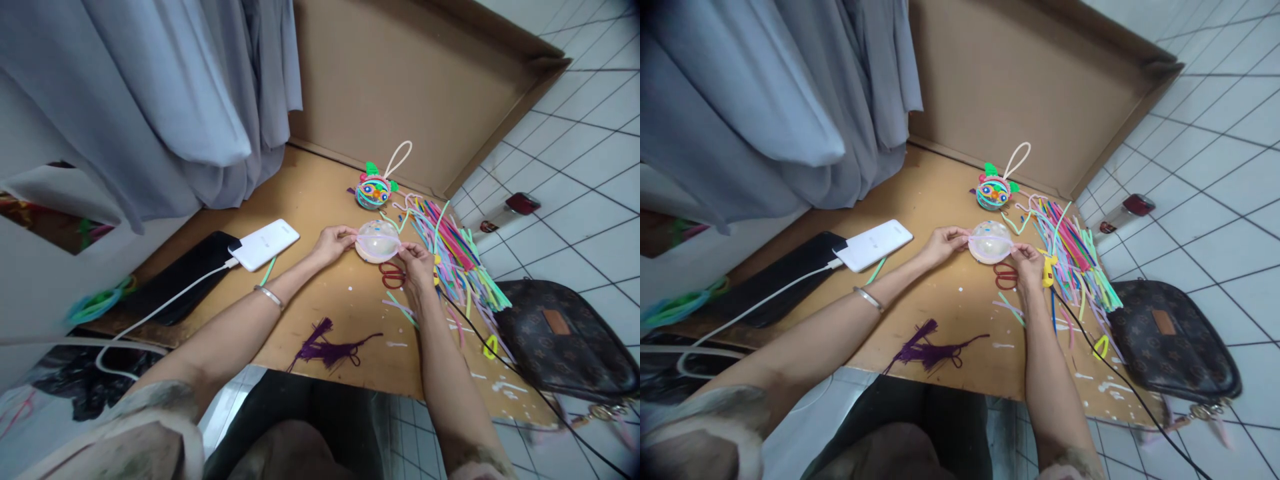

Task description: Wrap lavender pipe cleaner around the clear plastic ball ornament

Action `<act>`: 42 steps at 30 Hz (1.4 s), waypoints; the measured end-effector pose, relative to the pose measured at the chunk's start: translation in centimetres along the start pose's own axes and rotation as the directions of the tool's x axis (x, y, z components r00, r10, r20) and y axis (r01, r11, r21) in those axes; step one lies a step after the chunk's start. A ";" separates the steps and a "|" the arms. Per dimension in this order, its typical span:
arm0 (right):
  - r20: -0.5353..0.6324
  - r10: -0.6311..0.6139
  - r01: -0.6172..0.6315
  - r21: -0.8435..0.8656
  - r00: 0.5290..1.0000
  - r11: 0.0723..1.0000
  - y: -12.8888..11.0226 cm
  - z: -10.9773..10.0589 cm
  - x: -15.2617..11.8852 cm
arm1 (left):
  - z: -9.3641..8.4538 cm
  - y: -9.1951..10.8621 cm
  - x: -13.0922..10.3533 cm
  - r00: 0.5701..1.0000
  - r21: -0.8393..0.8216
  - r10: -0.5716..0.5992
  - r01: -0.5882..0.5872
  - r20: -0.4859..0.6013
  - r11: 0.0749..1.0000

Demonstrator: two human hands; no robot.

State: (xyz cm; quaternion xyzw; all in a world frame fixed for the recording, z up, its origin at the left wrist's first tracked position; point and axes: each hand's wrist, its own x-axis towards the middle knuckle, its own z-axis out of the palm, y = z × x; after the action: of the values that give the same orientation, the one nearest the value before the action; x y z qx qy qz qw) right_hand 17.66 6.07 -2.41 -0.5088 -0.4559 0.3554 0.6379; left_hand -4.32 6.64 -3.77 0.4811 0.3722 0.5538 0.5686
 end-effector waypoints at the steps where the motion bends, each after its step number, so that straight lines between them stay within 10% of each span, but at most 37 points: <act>1: 0.002 0.002 -0.002 -0.001 1.000 1.000 0.0 0.0 0.0 | 0.0 0.0 0.0 1.000 -0.002 0.000 0.000 0.000 1.000; 22: 0.180 0.108 -0.103 -0.037 0.978 0.994 -2.0 -0.6 -0.1 | -0.5 -0.6 0.5 0.998 0.062 0.010 -0.015 0.068 0.998; 42: 0.255 -0.284 0.366 -0.385 0.924 0.847 -1.5 -0.1 -1.0 | -0.1 0.5 -1.1 0.942 0.460 0.318 -0.331 0.109 0.824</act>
State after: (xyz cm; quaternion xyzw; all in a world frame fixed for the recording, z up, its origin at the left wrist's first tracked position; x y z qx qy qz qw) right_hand 17.41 4.79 -1.20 -0.5148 -0.6602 0.1800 0.5164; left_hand -4.70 5.52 -3.48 0.6687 0.4003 0.5282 0.3370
